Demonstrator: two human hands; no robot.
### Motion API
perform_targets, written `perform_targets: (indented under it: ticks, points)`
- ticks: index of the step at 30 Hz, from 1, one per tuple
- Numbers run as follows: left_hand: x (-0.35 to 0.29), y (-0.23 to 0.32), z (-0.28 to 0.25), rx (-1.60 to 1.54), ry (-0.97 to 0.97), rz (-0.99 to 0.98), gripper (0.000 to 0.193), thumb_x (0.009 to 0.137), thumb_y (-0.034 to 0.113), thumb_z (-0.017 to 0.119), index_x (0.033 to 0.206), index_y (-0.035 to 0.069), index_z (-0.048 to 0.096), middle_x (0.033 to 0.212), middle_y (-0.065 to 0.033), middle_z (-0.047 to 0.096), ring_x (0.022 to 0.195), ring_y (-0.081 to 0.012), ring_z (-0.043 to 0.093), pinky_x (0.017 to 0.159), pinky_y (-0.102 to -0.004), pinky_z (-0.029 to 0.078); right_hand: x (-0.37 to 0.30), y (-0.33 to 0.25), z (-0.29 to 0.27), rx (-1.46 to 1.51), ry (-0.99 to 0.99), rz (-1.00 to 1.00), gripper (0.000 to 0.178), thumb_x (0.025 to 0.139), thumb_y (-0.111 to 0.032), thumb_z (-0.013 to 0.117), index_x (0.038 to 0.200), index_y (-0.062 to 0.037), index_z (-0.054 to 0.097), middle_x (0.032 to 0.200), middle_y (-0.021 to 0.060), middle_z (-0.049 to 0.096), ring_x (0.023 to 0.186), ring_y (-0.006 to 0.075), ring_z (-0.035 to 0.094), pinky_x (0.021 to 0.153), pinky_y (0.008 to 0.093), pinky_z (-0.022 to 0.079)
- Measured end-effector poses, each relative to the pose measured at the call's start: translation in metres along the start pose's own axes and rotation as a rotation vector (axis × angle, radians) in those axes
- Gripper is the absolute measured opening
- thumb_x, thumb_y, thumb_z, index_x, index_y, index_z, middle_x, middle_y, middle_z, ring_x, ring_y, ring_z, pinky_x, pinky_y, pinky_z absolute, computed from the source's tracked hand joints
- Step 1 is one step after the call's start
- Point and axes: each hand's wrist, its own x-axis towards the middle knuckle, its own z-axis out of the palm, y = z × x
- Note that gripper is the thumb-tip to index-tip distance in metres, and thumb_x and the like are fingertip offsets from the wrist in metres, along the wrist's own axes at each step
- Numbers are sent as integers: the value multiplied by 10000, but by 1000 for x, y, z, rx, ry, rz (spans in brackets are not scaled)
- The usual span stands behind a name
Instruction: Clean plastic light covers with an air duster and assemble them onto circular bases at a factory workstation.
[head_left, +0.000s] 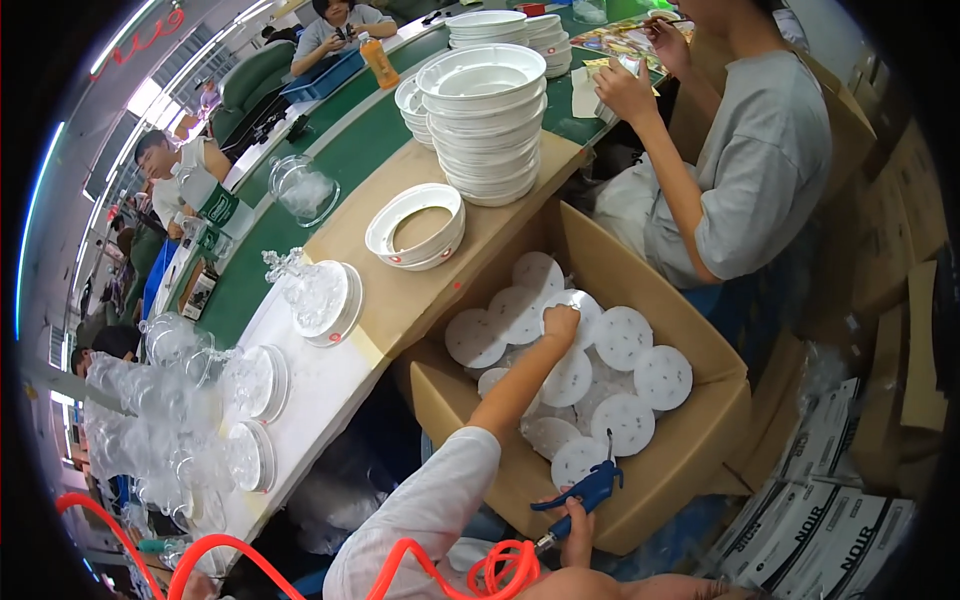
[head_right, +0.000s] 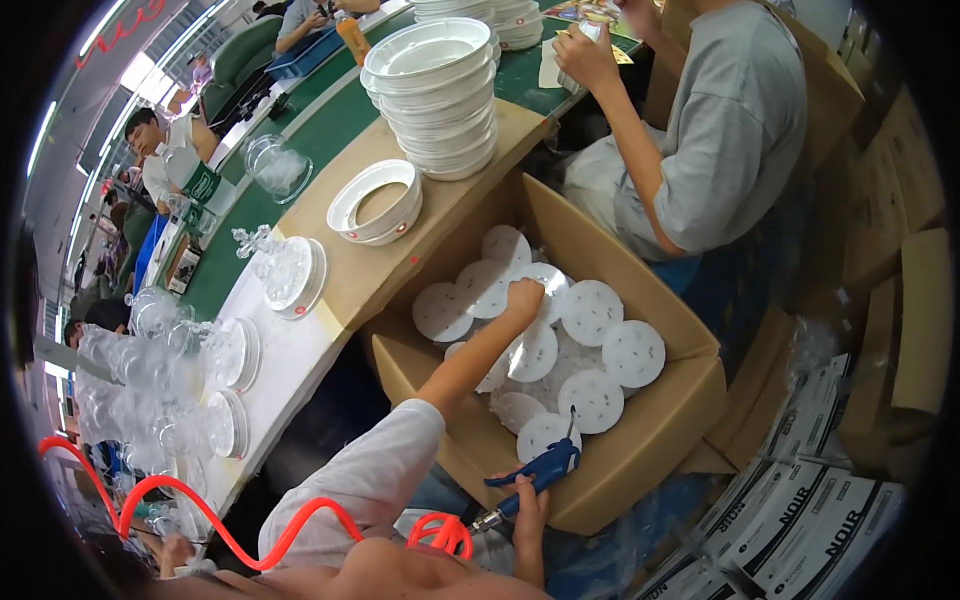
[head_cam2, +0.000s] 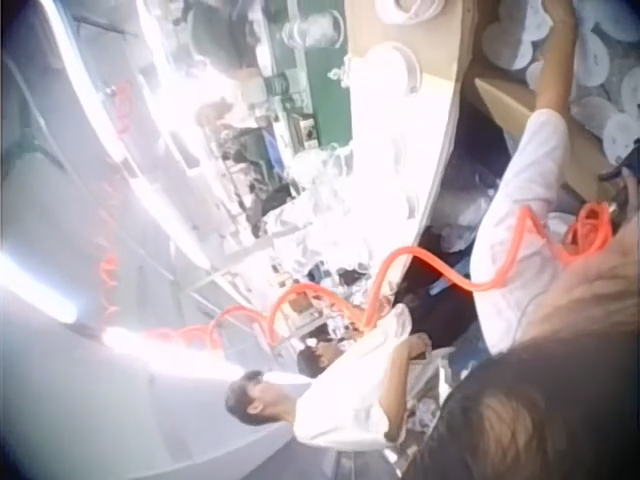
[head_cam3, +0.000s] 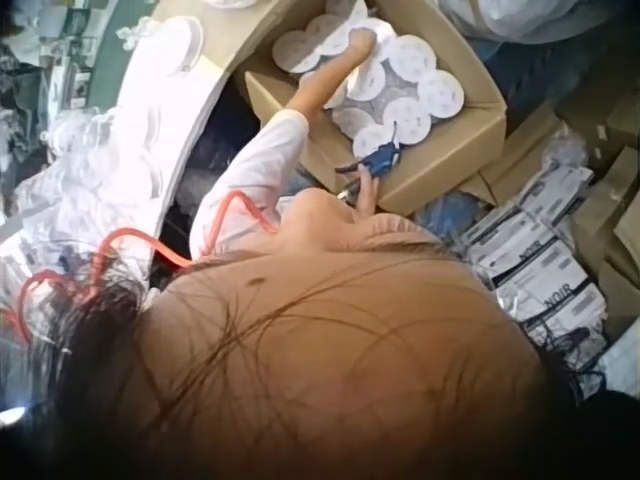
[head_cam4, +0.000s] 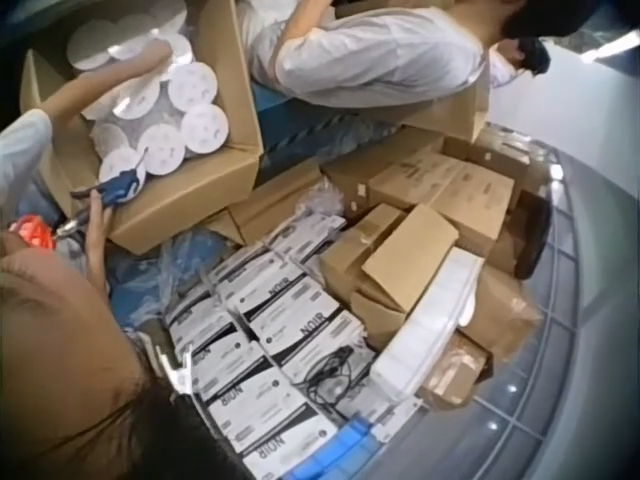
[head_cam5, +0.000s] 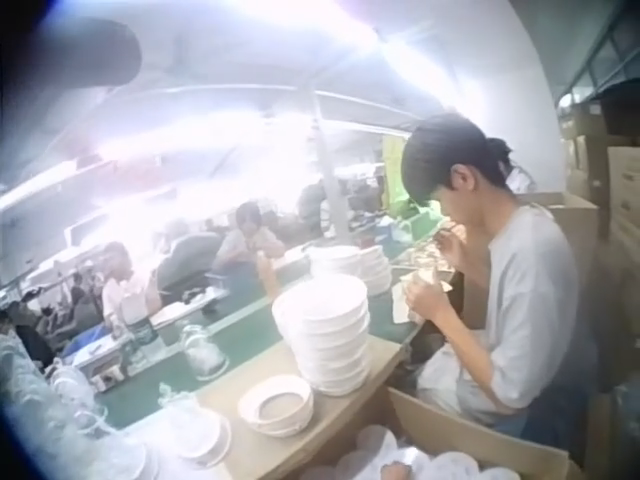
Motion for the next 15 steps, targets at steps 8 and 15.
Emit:
perform_targets:
  ticks: [8, 15]
  points:
    - [-13, -1, -7, -76, 26, 11, 119, 724, 79, 554, 744, 101, 668, 793, -82, 648, 806, -198, 624, 622, -346, 493, 3, 4, -6, 36, -17, -4, 373, 844, -177, 498, 1107, 77, 419, 906, 187, 581, 860, 266, 593, 850, 360, 441]
    - [-15, 4, 5, 515, 25, 401, 175, 767, 149, 515, 778, 79, 675, 786, -104, 626, 752, -252, 597, 640, -439, 442, 1, -1, -3, 8, -28, 0, 360, 853, -167, 485, 1115, 72, 425, 904, 172, 600, 861, 246, 597, 854, 339, 432]
